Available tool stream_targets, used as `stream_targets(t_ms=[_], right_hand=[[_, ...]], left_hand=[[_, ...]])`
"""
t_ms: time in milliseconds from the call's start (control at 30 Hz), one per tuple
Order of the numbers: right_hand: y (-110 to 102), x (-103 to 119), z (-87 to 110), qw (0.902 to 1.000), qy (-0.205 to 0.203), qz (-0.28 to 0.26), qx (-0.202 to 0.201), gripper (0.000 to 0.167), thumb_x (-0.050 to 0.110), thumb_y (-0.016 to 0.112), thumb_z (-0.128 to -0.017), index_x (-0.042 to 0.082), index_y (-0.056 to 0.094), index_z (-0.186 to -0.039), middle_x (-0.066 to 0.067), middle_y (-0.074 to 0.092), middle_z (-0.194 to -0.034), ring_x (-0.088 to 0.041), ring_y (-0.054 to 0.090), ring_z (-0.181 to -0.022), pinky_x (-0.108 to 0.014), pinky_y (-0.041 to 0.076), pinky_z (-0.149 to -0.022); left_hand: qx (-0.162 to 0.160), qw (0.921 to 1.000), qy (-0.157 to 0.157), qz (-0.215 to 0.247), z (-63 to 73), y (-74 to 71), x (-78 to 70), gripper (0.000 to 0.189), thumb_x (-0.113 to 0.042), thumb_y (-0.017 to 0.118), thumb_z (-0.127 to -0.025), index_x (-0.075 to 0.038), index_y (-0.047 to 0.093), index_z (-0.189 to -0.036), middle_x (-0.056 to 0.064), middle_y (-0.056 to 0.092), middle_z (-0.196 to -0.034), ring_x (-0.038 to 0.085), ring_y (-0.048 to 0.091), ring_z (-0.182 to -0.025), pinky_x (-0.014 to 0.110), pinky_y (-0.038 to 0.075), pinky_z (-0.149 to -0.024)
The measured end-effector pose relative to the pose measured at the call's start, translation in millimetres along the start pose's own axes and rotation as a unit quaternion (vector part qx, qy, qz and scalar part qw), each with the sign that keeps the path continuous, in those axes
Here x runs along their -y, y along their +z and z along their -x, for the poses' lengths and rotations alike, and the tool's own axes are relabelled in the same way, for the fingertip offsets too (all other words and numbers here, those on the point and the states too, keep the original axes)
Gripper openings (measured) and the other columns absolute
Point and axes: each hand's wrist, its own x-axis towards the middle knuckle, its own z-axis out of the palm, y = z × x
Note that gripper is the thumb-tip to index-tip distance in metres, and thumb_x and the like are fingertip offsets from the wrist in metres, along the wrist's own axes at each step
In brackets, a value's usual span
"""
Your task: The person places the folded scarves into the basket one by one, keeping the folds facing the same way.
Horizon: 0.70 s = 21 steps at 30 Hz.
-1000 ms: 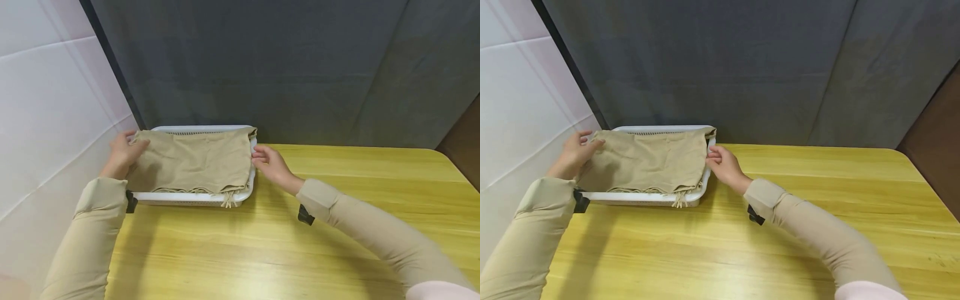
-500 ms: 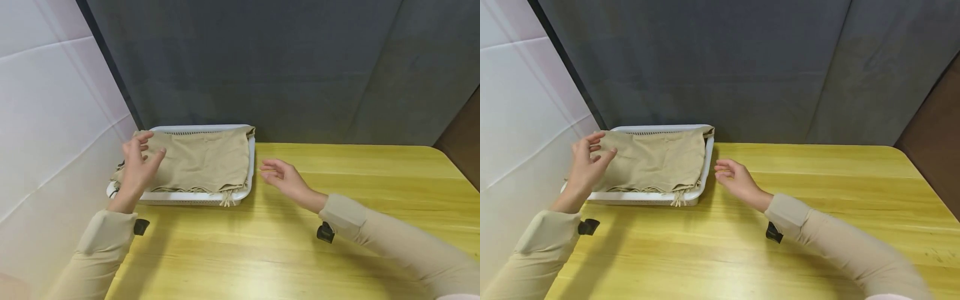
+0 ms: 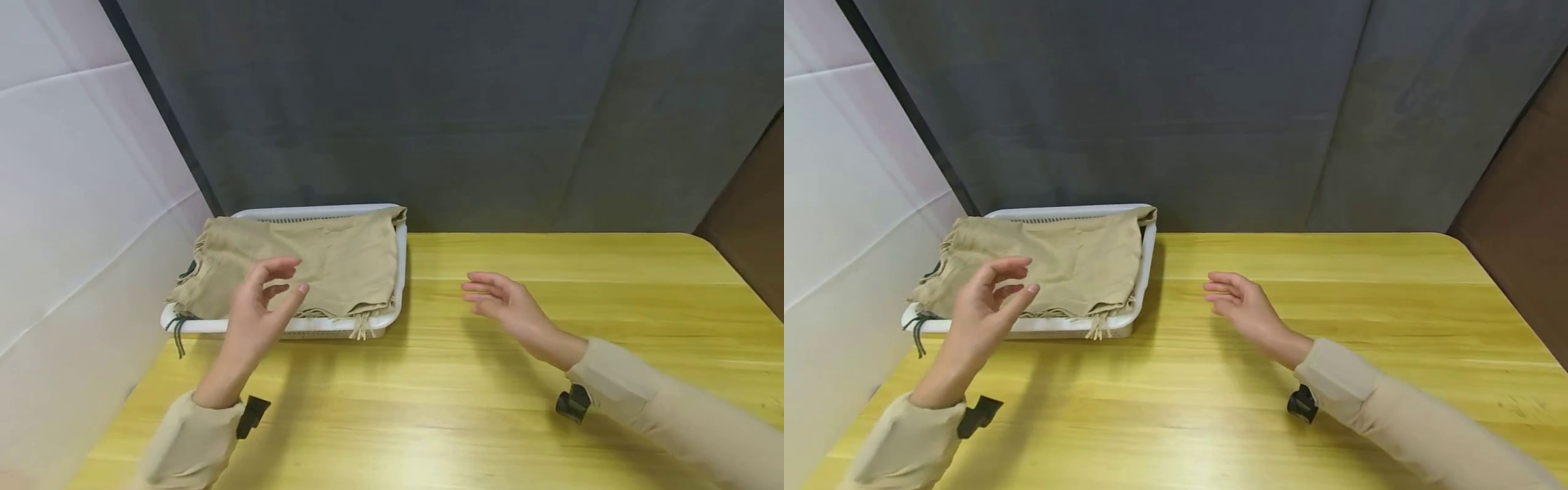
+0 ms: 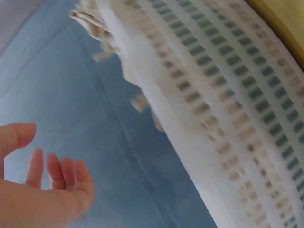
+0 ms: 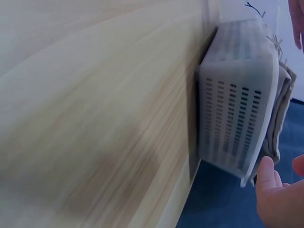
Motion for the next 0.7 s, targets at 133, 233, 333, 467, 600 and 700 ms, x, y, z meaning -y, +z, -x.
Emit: stream_targets(t_ms=[133,233,333,467,600,700], right_hand=[[-10.7,-1.6,8.2,0.9999,0.002,-0.004,-0.009,0.044,0.002,0.046,-0.09,-0.006,0.031,-0.131,-0.025,0.04,-0.128,-0.032,0.043,-0.114,-0.031,0.043,-0.088],[-18.2,-3.7,14.9,0.9999,0.004,0.0,-0.015,0.046,0.005,0.047,-0.091,-0.004,0.03,-0.132,-0.025,0.039,-0.129,-0.028,0.045,-0.114,-0.03,0.042,-0.088],[-25.7,-5.7,22.8,0.9997,0.01,0.006,-0.022,0.047,0.008,0.047,-0.091,-0.002,0.029,-0.133,-0.023,0.039,-0.13,-0.024,0.047,-0.113,-0.03,0.042,-0.088],[-33.6,-7.3,32.5,0.9993,0.022,0.006,-0.031,0.048,0.012,0.047,-0.092,0.0,0.028,-0.135,-0.022,0.038,-0.131,-0.017,0.05,-0.11,-0.031,0.041,-0.089],[-39.3,-7.5,40.1,0.999,0.022,0.0,-0.037,0.05,0.016,0.047,-0.093,0.0,0.027,-0.135,-0.022,0.038,-0.13,-0.011,0.051,-0.107,-0.029,0.041,-0.089],[-43.3,-7.4,44.3,0.999,0.015,-0.006,-0.042,0.05,0.018,0.046,-0.093,-0.002,0.026,-0.135,-0.015,0.043,-0.127,-0.009,0.052,-0.106,-0.027,0.042,-0.088]], left_hand=[[0.012,0.9977,0.049,0.046,7.4,13.2,-3.5,0.023,0.018,0.058,-0.074,0.011,0.056,-0.096,-0.004,0.053,-0.088,0.008,0.05,-0.08,0.017,0.044,-0.076],[0.031,0.9957,0.057,0.067,13.3,25.5,-4.4,0.019,0.017,0.058,-0.075,0.009,0.057,-0.092,0.0,0.055,-0.085,0.008,0.05,-0.077,0.019,0.046,-0.074],[0.048,0.9942,0.05,0.082,18.4,40.1,-4.6,0.017,0.014,0.058,-0.077,0.007,0.058,-0.092,0.008,0.056,-0.086,0.008,0.05,-0.077,0.02,0.046,-0.073],[0.071,0.9899,0.049,0.113,24.2,62.5,-4.9,0.015,0.013,0.057,-0.078,0.006,0.058,-0.092,0.013,0.054,-0.084,0.011,0.05,-0.077,0.023,0.047,-0.072],[0.098,0.9842,0.044,0.141,29.9,85.9,-8.0,0.014,0.009,0.058,-0.08,0.006,0.058,-0.093,0.012,0.051,-0.09,0.016,0.051,-0.082,0.026,0.049,-0.072],[0.116,0.9817,0.043,0.144,32.8,101.3,-11.9,0.015,0.006,0.059,-0.08,0.005,0.058,-0.095,0.011,0.05,-0.096,0.02,0.051,-0.089,0.031,0.049,-0.077]])
